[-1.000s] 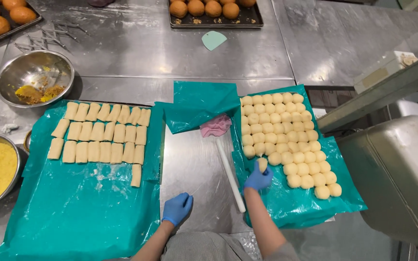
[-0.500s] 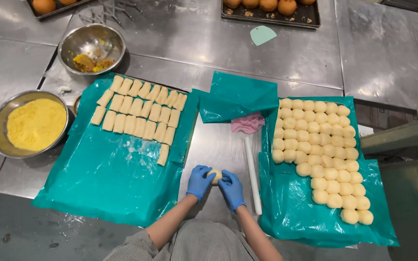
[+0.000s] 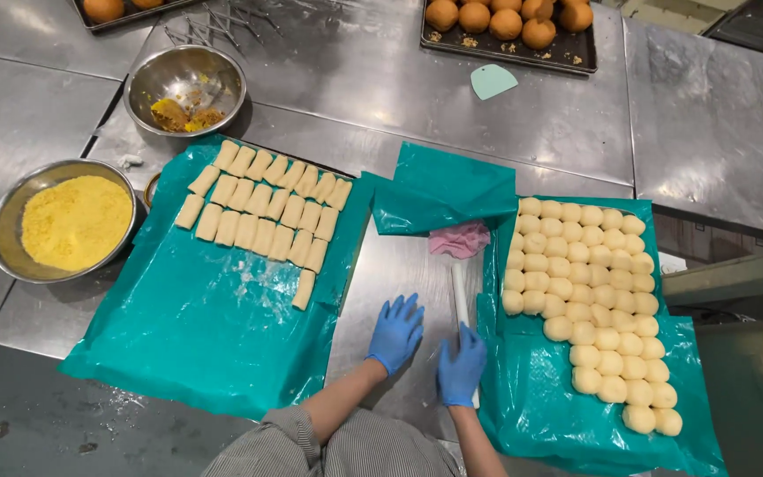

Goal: Roll out small dough balls using a rolling pin and fold them into rectangular shapes on a prep surface.

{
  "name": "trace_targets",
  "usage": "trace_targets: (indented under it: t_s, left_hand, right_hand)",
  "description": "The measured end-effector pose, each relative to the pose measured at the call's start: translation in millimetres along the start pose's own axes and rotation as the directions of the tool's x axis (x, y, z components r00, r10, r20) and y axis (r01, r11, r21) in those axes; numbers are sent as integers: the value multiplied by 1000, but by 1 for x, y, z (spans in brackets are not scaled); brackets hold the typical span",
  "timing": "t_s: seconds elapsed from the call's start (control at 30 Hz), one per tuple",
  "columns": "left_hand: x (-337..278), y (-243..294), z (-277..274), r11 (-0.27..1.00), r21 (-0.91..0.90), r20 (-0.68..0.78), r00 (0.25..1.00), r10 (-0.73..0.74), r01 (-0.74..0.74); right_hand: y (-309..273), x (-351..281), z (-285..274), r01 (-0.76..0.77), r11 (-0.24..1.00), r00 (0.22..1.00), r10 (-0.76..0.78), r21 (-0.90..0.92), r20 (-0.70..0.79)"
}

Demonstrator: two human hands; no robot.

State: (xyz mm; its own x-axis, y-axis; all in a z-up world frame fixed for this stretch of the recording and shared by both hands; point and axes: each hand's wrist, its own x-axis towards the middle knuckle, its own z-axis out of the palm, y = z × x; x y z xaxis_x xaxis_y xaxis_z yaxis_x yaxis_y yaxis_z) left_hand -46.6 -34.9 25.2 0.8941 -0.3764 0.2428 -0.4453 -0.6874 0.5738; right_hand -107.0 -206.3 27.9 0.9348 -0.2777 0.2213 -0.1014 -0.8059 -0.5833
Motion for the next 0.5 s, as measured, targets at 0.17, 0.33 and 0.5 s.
trace_targets:
  t_s: [0.17,0.33,0.5]
  left_hand:
    - [-2,-22,31,985,109,163,980,114,-133]
    - [4,-18,-7,992,-121,170,984,49,-28]
    - [20,-24,-91,957,117,54,964,260,-265]
  right_hand:
    - [42,-14,-4,-157,975,986,164,-157,32]
    - [45,-26,0,-183,970,972,203,-160,120]
    - [7,16,-9,54,985,943,-103,162,315]
